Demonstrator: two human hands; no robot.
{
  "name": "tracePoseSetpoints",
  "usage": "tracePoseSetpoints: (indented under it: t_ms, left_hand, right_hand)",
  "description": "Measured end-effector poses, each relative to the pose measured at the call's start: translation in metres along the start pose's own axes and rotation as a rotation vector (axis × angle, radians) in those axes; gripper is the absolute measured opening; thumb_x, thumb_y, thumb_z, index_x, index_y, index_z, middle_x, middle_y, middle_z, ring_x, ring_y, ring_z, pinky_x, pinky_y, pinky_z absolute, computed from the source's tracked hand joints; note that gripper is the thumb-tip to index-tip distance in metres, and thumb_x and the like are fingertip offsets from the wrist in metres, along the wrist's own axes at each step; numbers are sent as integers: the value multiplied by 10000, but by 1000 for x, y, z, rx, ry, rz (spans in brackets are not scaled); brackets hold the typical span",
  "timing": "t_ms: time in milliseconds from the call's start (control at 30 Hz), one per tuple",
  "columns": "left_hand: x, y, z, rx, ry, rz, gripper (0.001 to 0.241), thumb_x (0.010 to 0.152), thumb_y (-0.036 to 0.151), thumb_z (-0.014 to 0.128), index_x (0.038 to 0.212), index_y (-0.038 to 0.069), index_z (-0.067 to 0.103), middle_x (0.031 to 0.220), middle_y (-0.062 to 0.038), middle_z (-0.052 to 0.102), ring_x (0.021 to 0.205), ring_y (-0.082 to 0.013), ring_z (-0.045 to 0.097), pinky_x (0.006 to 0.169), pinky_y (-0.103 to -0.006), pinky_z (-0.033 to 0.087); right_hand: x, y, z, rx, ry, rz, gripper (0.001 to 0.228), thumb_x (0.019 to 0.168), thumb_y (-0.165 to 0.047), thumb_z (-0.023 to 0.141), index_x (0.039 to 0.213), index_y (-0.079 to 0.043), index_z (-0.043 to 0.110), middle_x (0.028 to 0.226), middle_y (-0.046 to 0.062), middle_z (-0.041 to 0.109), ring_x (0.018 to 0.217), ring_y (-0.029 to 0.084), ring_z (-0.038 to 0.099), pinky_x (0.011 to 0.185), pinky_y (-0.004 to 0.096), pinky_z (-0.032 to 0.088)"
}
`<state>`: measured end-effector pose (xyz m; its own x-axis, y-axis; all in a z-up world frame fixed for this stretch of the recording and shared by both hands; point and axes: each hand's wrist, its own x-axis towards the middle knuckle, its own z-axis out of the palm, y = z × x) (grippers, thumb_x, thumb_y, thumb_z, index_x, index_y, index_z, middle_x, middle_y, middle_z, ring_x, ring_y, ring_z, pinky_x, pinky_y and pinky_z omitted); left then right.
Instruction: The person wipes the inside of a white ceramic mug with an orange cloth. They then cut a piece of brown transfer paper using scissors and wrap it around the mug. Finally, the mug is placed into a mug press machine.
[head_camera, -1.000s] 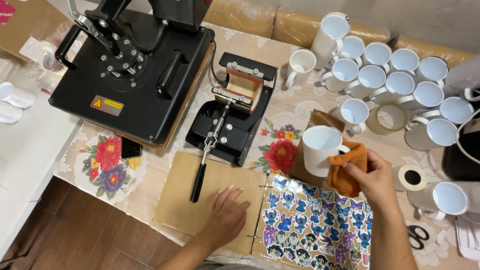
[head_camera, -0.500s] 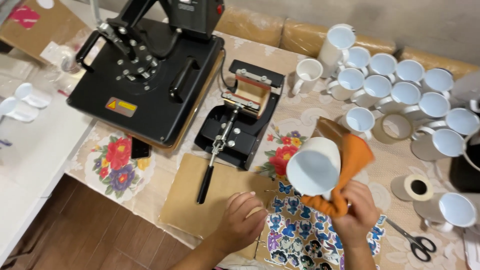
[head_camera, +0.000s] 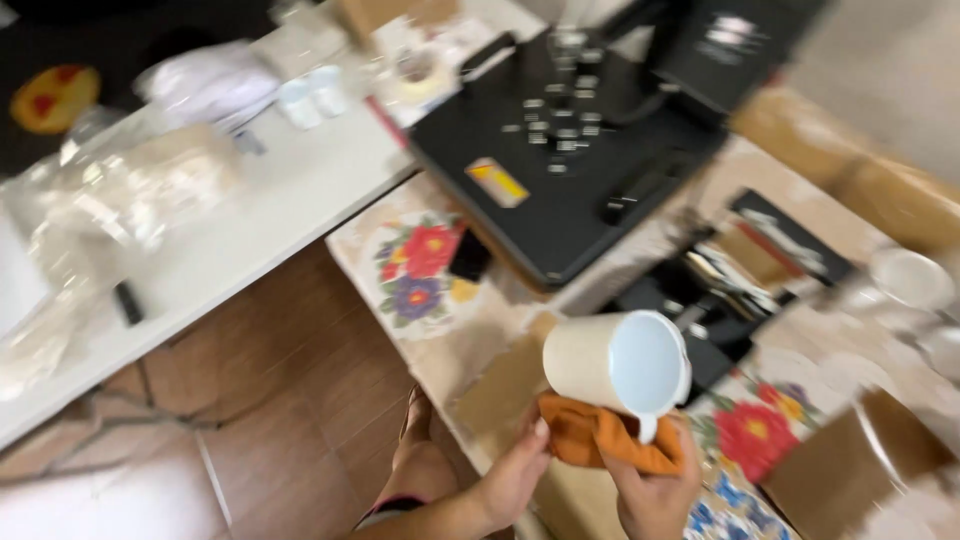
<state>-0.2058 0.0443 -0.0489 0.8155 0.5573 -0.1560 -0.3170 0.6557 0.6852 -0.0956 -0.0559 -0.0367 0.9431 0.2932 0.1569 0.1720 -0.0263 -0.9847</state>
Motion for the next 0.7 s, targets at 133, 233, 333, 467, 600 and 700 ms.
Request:
tracePoseSetpoints:
  t_ms: [133, 233, 333, 467, 600, 700]
  left_hand:
    - [14, 48, -55, -60, 38, -29, 585, 987, 435, 494, 1485, 156, 363, 1480, -93, 519, 1328, -232, 519, 1060, -386, 422]
    - [41, 101, -114, -27, 265, -53, 603, 931, 468, 483, 1458, 180, 427, 1365, -78, 644, 1177, -226, 647, 864, -398, 560]
    - [86, 156, -193, -122, 367, 7, 574, 921, 420, 505, 1437, 171, 472, 1364, -93, 651, 1155, -231, 637, 836, -421, 550]
    - [168, 210, -325, -226, 583, -109, 457, 920, 483, 549, 1260, 193, 645, 1212, -21, 734, 1026, -161, 657, 825, -363, 498]
    - [257, 282, -419, -179, 450, -178, 682, 1032, 569, 501, 1496, 75, 431, 1358, -165, 589, 1172, -324, 575, 952, -396, 454]
    - [298, 300, -488, -246, 428, -159, 748, 1059, 591, 418, 1572, 59, 301, 1537, -227, 429, 1390, -411, 420, 1081, -488, 366]
  right_hand:
    - [10, -3, 113, 226, -349, 18, 361, 749, -63, 805, 1061, -33, 625, 1031, 68, 630, 952, 148, 605, 822, 254, 501]
    - [10, 3, 212, 155, -481, 126, 334, 720, -109, 834, 988, -65, 640, 925, 22, 633, 827, 115, 569, 669, 245, 497]
    - [21, 31, 335, 3, -544, 92, 337, 663, -174, 848, 915, -75, 648, 869, 21, 643, 787, 142, 564, 693, 283, 486]
    - [38, 81, 502, -160, -521, 28, 367, 699, -339, 807, 920, -101, 637, 845, 67, 670, 792, 219, 599, 726, 359, 476]
    - [71, 117, 637, -11, -386, -43, 384, 759, -221, 902, 902, -9, 616, 750, 176, 639, 688, 307, 627, 660, 431, 521]
    - [84, 135, 707, -70, -464, -150, 441, 719, -299, 921, 968, -51, 656, 830, 201, 664, 797, 402, 687, 692, 465, 550]
